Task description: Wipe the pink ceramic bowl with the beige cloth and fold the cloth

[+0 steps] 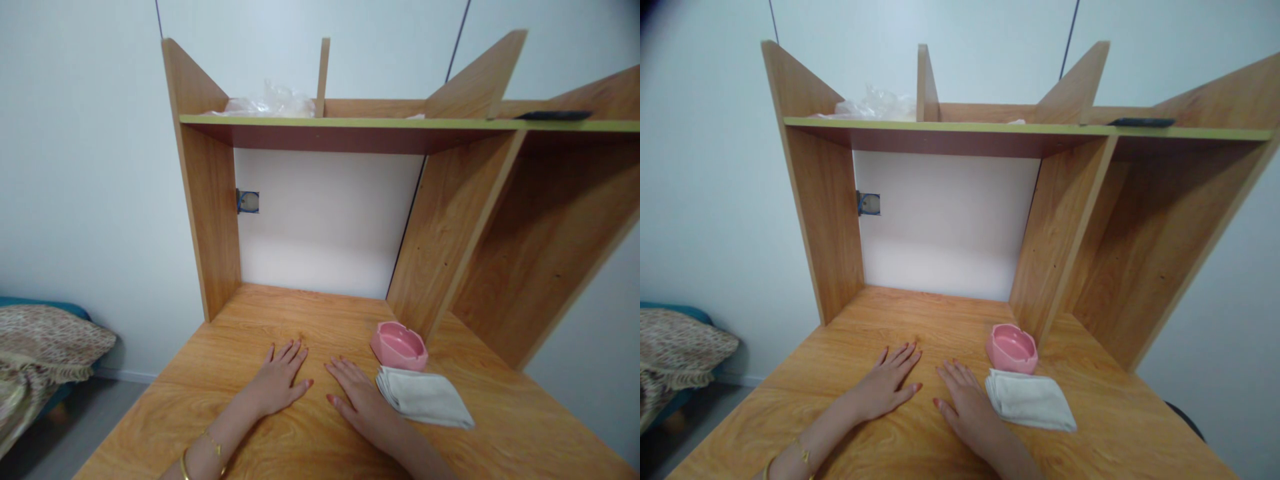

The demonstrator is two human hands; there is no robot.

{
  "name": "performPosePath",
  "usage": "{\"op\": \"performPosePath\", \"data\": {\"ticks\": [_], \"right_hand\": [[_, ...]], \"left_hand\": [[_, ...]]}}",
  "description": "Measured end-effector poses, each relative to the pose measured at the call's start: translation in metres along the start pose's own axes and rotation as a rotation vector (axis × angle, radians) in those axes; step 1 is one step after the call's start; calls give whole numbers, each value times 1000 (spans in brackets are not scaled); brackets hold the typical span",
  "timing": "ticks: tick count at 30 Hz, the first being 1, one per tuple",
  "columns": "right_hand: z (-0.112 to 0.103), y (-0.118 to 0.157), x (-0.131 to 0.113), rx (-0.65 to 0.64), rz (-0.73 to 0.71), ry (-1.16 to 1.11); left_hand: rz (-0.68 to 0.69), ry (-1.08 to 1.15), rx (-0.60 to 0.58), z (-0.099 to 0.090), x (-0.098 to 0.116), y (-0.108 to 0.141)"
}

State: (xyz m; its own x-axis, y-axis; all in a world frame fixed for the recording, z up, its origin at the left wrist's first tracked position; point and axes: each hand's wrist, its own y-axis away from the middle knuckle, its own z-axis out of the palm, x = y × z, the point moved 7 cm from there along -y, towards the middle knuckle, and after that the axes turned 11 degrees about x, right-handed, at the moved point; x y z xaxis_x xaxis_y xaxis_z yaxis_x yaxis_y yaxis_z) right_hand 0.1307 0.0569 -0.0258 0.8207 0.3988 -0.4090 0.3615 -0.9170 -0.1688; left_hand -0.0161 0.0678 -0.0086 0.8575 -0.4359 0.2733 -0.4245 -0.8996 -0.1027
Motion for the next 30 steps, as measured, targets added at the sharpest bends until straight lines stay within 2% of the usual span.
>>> {"op": "performPosePath", "data": {"ticks": [30], "right_hand": [[3, 0, 3, 19, -19, -4]], "left_hand": [[7, -16, 5, 0, 1, 0]]}}
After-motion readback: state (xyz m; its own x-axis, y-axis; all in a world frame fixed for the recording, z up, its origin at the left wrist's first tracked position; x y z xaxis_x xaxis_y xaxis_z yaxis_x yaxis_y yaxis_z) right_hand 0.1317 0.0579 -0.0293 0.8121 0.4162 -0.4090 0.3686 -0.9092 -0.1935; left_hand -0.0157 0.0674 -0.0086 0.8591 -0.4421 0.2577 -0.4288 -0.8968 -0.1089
